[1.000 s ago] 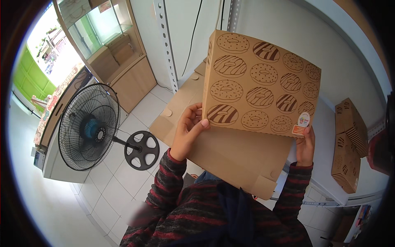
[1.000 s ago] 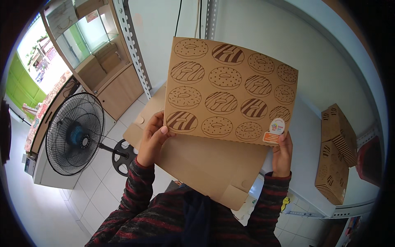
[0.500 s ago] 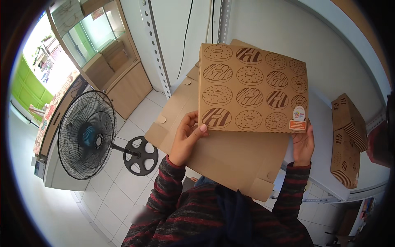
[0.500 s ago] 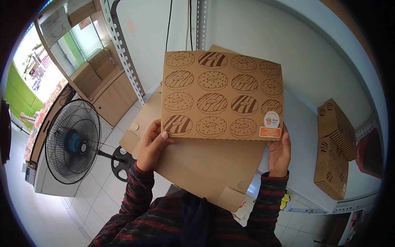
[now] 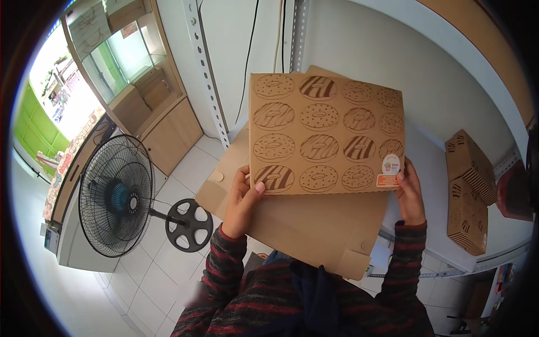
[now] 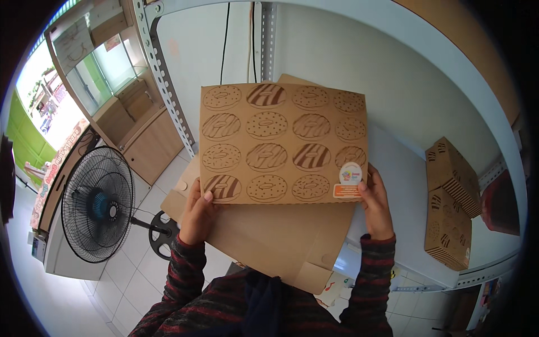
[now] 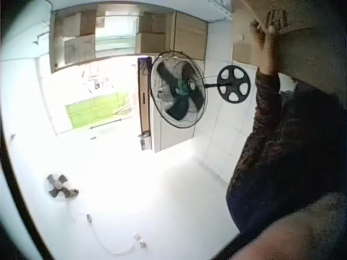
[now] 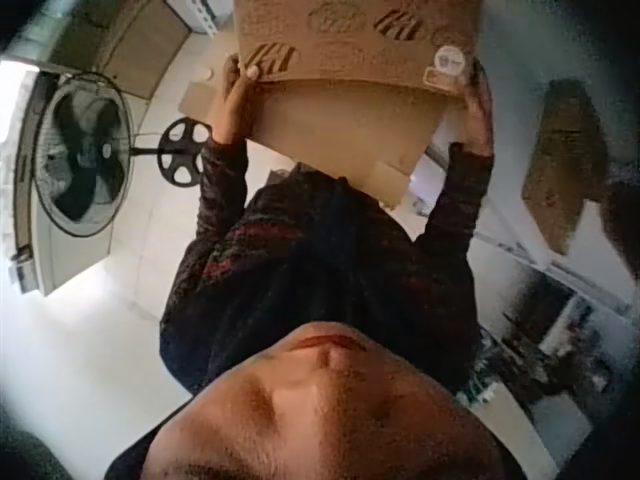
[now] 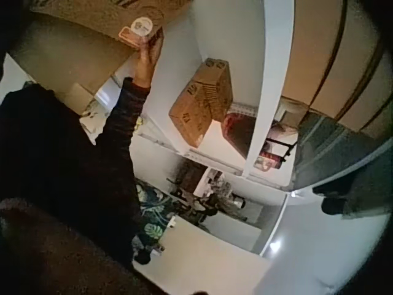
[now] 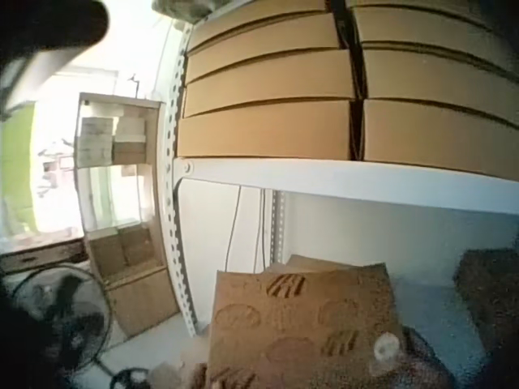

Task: The person assembles flat-packed cardboard boxes by folding the sides and tucking the tabs into slots. They handle multiple boxes one at a time, completing the assembly of each before moving to the next.

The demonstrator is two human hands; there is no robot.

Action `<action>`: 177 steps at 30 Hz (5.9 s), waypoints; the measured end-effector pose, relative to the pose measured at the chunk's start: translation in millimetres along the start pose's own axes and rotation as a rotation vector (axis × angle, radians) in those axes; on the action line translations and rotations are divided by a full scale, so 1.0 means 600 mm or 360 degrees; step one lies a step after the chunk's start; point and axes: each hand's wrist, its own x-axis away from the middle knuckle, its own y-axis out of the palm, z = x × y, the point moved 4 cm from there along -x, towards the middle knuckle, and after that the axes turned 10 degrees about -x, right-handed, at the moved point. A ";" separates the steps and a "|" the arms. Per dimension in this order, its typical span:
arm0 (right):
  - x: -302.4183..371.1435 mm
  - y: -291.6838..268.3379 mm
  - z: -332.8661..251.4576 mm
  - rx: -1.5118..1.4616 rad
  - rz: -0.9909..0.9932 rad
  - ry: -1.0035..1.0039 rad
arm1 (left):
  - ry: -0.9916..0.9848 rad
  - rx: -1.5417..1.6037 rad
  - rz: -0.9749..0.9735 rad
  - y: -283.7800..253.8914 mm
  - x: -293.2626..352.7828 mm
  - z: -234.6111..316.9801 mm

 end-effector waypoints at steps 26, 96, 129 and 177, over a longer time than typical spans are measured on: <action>-0.126 -0.022 0.026 -0.0486 -0.0264 0.0228 | -0.0131 -0.0405 -0.0063 0.019 -0.022 0.027; 0.273 -0.419 -0.162 0.2830 0.1810 -0.0724 | 0.0249 -0.0478 0.0438 -0.119 0.106 0.070; 0.002 -0.020 -0.100 0.1732 0.0079 -0.1067 | 0.0659 -0.2165 0.0488 -0.105 0.105 0.078; 0.138 0.100 -0.112 0.0678 -0.0057 -0.0328 | 0.1384 -0.2291 0.0444 0.030 0.071 0.135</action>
